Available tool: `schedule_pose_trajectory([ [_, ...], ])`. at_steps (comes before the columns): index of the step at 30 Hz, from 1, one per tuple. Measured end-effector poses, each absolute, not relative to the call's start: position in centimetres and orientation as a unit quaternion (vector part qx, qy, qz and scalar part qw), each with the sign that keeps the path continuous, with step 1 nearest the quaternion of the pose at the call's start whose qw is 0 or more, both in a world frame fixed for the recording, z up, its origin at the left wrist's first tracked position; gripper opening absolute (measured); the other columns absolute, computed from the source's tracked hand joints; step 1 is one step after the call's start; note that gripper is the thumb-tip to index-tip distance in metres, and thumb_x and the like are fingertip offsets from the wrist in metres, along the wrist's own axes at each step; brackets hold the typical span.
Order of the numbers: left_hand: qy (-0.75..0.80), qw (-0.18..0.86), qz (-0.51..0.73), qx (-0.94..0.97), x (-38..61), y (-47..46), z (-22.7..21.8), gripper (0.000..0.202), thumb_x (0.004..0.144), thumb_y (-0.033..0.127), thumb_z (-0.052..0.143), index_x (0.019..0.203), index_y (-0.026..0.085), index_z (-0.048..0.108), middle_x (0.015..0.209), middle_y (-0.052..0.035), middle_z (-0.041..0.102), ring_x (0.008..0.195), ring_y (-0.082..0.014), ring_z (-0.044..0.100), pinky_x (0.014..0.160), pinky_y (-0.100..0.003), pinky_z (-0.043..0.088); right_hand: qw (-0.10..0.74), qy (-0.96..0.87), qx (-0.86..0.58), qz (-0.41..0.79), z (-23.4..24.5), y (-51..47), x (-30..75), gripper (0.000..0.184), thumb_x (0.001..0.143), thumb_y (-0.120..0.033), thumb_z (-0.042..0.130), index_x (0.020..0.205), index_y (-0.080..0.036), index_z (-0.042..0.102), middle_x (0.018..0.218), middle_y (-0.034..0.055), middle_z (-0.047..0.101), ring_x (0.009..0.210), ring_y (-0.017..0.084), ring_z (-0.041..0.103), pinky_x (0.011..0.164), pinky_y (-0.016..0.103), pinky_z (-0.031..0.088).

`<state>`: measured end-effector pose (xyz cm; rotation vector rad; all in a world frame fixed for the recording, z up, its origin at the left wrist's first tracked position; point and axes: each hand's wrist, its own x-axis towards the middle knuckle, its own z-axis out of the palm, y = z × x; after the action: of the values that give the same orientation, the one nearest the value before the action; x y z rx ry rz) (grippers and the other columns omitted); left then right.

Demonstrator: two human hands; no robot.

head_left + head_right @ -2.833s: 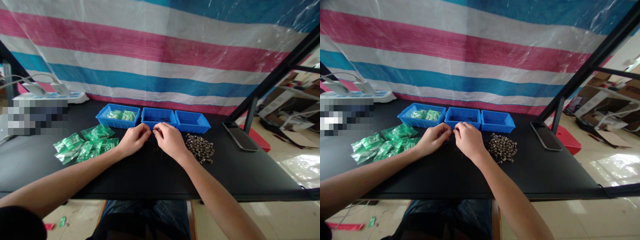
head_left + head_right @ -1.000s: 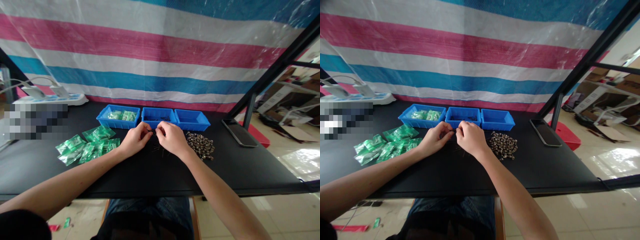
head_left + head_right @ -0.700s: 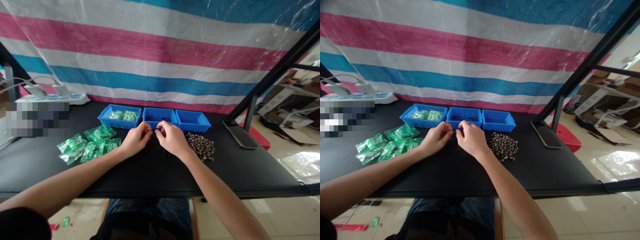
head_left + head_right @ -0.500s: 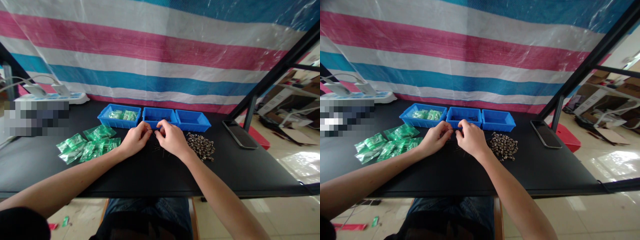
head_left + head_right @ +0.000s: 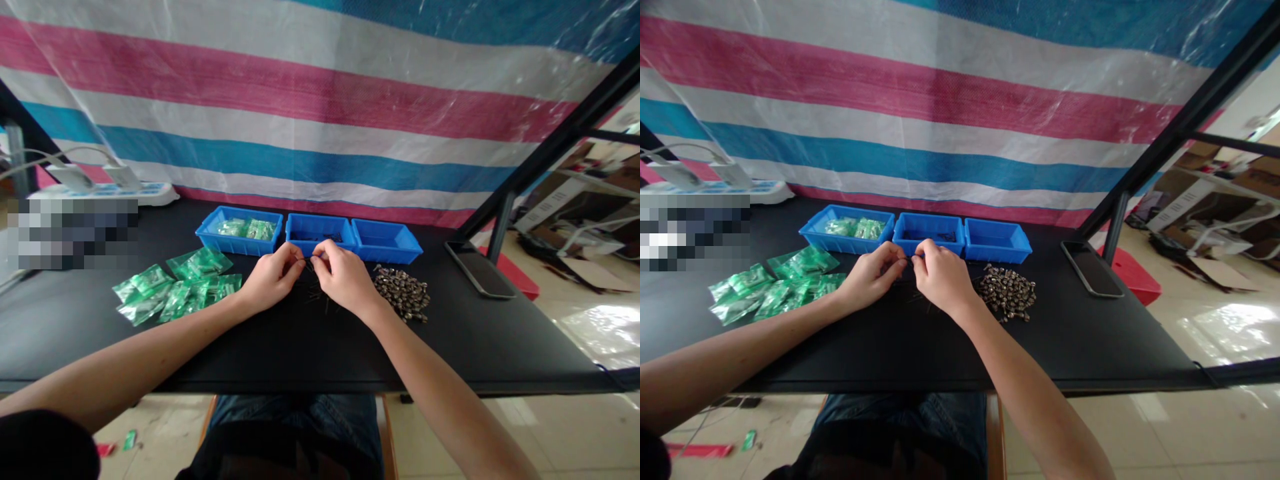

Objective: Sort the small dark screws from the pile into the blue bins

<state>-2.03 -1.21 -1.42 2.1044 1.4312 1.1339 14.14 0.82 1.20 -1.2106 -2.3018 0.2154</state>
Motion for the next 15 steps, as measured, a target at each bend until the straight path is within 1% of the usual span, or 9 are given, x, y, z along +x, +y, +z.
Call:
schedule_pose_trajectory([
  [5, 0.512, 0.169, 0.403, 0.74, -2.01, -1.2, -1.43, 0.013, 0.084, 0.031, 0.041, 0.084, 0.018, 0.046, 0.058, 0.0038, 0.052, 0.05, -0.0099, 0.045, 0.05, -0.021, 0.034, 0.265, -0.853, -0.439, 0.092, 1.05, 0.76, 14.1, 0.015, 0.083, -0.021, 0.051, 0.098, -0.018, 0.051, 0.076, 0.0026, 0.063, 0.07, 0.016, 0.06, 0.063, 0.022, 0.04],
  [11, 0.51, 0.174, 0.404, 0.74, -1.97, -1.12, -1.51, 0.014, 0.084, 0.032, 0.041, 0.084, 0.018, 0.046, 0.059, 0.0038, 0.052, 0.051, -0.0101, 0.047, 0.05, -0.021, 0.034, 0.255, -0.858, -0.441, 0.072, 0.94, 0.93, 14.07, 0.011, 0.085, -0.02, 0.047, 0.094, -0.018, 0.054, 0.08, 0.0043, 0.064, 0.073, 0.016, 0.06, 0.065, 0.023, 0.04],
  [15, 0.511, 0.169, 0.403, 0.741, -2.03, -1.11, -1.55, 0.014, 0.083, 0.031, 0.042, 0.089, 0.018, 0.046, 0.058, 0.0043, 0.052, 0.049, -0.0099, 0.046, 0.05, -0.02, 0.035, 0.258, -0.856, -0.441, 0.073, 0.91, 1.02, 14.05, 0.012, 0.086, -0.02, 0.046, 0.094, -0.018, 0.054, 0.081, 0.0049, 0.065, 0.077, 0.017, 0.061, 0.066, 0.024, 0.04],
])
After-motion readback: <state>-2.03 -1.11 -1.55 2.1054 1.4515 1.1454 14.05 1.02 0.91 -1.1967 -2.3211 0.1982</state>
